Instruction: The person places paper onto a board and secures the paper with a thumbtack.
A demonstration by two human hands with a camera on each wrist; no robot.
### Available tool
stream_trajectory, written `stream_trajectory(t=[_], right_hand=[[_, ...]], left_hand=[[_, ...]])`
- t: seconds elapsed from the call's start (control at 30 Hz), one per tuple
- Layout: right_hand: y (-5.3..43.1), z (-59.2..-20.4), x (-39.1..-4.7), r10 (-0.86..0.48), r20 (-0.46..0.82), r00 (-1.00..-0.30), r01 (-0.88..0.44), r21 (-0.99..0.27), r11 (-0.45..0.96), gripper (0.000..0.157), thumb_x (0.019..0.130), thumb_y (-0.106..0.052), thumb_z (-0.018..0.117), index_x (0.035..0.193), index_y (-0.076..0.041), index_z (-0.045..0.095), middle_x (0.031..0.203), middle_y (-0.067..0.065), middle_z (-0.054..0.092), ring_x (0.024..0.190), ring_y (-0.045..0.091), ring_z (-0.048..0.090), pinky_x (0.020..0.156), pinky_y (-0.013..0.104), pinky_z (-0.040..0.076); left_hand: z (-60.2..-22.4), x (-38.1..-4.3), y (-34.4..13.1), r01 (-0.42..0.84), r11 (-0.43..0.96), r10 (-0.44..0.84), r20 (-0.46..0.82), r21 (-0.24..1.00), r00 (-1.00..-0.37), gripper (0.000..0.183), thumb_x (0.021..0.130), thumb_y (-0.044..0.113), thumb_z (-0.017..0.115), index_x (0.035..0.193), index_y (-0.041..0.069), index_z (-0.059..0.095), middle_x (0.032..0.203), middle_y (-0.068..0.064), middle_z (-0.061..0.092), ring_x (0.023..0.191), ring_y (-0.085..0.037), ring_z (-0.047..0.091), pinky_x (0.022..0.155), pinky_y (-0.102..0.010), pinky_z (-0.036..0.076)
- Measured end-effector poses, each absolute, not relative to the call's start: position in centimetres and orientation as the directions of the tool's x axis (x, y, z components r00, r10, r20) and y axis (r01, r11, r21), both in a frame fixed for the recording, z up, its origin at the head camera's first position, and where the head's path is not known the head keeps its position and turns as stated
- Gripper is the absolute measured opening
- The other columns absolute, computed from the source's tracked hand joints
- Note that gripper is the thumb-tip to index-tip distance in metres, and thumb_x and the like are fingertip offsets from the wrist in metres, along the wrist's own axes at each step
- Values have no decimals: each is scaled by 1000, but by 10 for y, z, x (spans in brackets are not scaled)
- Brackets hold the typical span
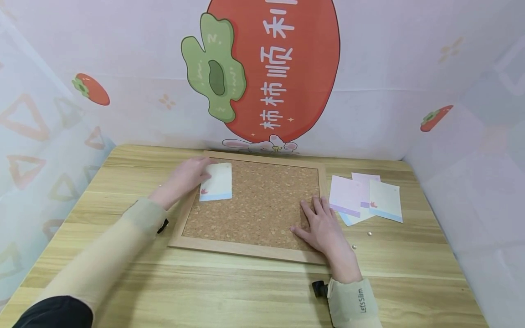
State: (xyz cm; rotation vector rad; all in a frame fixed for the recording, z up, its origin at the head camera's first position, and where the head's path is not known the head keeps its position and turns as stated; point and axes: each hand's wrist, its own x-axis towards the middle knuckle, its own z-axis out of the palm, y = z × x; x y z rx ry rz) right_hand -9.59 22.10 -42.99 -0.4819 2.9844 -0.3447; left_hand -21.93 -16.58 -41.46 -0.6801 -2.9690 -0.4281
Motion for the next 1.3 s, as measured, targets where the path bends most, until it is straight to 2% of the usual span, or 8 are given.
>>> stream_trajectory(t=[0.3, 0.43, 0.57, 0.67, 0.77, 0.97, 1.1, 1.3], right_hand=[[221, -430, -96, -325, -55, -944, -305, -232, 924, 78, 92, -51, 65, 151, -5, 42, 156, 35, 31, 146, 55, 24, 113, 66, 33], [222, -430, -96, -322, -57, -945, -301, -233, 924, 78, 92, -51, 65, 151, -4, 42, 156, 35, 31, 146, 55, 24, 113, 67, 33], [222, -431, -95, -321, -57, -945, -299, -239, 924, 78, 92, -51, 65, 151, -4, 42, 156, 35, 30, 146, 55, 24, 114, 67, 32], [222, -432, -96, -322, -54, -945, -301, -240, 923, 78, 92, -50, 65, 151, -4, 42, 157, 35, 30, 146, 55, 24, 114, 67, 32], [223, -434, -96, -322, -58, -945, -299, -243, 923, 79, 92, -50, 66, 152, -5, 41, 158, 35, 28, 147, 55, 22, 115, 66, 31], [223, -433, -97, -323, -52, -945, -302, -242, 922, 80, 91, -50, 66, 151, -4, 41, 157, 35, 28, 147, 55, 22, 114, 67, 31], [223, -433, -97, -322, -58, -945, -300, -243, 923, 80, 92, -51, 66, 152, -4, 41, 157, 35, 28, 147, 55, 23, 114, 67, 32], [223, -433, -97, -321, -57, -945, -300, -238, 924, 79, 92, -51, 65, 151, -5, 42, 157, 35, 30, 147, 55, 24, 114, 66, 32]], left_hand=[[-423, -220, -162, 447, 858, 415, 172, 254, -894, 45, 89, 3, 73, 132, 5, 61, 135, -16, 60, 122, -35, 61, 103, -46, 52], [-424, -218, -162, 494, 839, 455, 205, 229, -867, 32, 89, 0, 72, 120, 4, 70, 133, -18, 61, 121, -36, 61, 102, -45, 53], [-424, -214, -160, 543, 831, 518, 185, 121, -835, 23, 91, -1, 68, 112, 4, 74, 132, -20, 62, 127, -37, 57, 107, -44, 50], [-420, -206, -157, 553, 832, 545, 125, 39, -829, 28, 95, 7, 65, 122, 5, 70, 135, -19, 63, 130, -36, 56, 107, -46, 50], [-414, -194, -153, 549, 835, 549, 44, -12, -834, 40, 99, 23, 62, 135, 6, 61, 142, -19, 58, 135, -38, 52, 108, -51, 48], [-409, -175, -145, 520, 854, 515, -153, 5, -844, 64, 103, 47, 49, 155, 13, 37, 161, -20, 32, 150, -44, 28, 122, -57, 28], [-414, -172, -143, 507, 862, 500, -196, 16, -843, 65, 104, 48, 43, 158, 16, 29, 164, -21, 26, 151, -45, 24, 123, -59, 23], [-420, -175, -145, 509, 858, 511, -200, 65, -836, 64, 105, 46, 43, 159, 14, 27, 164, -23, 23, 150, -45, 25, 124, -57, 21]])
